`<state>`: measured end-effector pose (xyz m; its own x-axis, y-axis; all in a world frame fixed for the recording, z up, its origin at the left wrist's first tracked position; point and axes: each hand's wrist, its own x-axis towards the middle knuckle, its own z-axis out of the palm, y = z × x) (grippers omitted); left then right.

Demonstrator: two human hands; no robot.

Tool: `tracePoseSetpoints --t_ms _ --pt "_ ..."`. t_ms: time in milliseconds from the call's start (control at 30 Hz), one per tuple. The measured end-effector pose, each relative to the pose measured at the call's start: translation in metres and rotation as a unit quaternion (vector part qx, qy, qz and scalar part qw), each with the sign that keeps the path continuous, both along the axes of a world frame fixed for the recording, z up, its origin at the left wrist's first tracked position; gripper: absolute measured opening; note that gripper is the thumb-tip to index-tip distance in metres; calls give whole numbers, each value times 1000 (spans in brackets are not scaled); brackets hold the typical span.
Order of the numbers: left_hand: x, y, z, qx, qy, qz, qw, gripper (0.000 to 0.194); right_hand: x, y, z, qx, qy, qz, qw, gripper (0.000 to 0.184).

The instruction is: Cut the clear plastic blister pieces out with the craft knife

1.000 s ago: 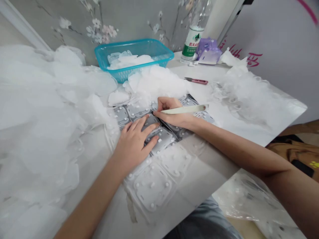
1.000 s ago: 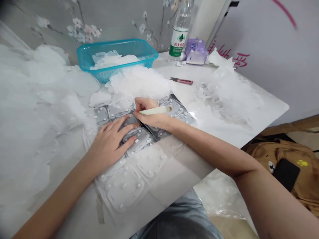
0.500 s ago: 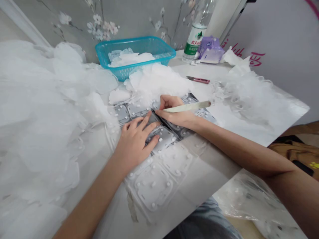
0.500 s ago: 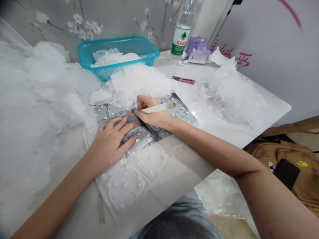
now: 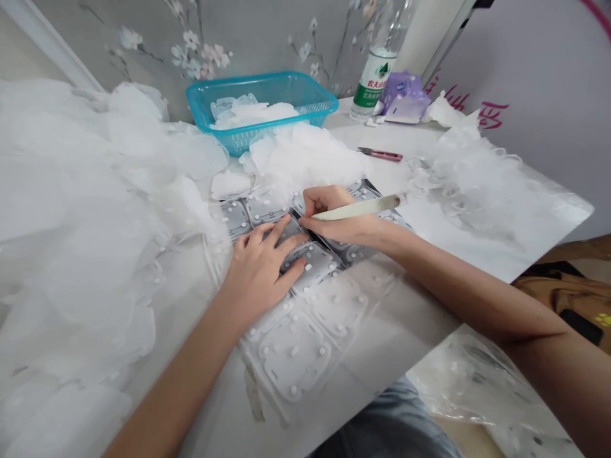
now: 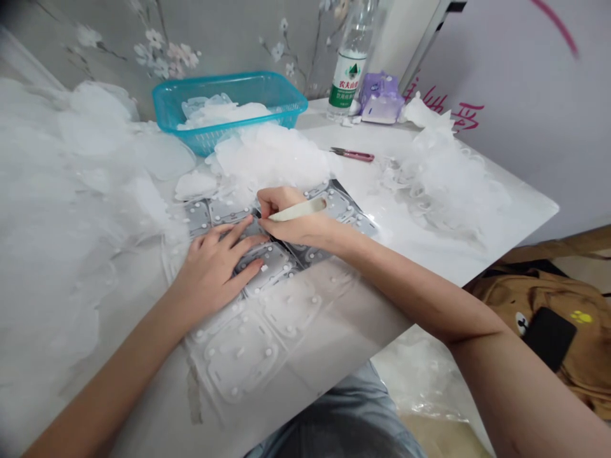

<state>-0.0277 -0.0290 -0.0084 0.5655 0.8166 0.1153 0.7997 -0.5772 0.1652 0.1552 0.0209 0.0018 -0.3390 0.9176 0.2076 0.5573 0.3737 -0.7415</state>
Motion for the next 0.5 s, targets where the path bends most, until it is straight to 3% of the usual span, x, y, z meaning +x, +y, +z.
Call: tracePoseSetpoints --t_ms 233,400,500 --pt "0 0 -1 10 3 -12 1000 33 0 -6 13 -19 -19 38 999 20" --pt "-1 0 -4 15 -13 6 1000 53 2 -6 13 -18 -14 51 998 21" --pt "0 1 -5 9 -9 10 1000 48 3 -6 15 -33 -10 63 997 22"
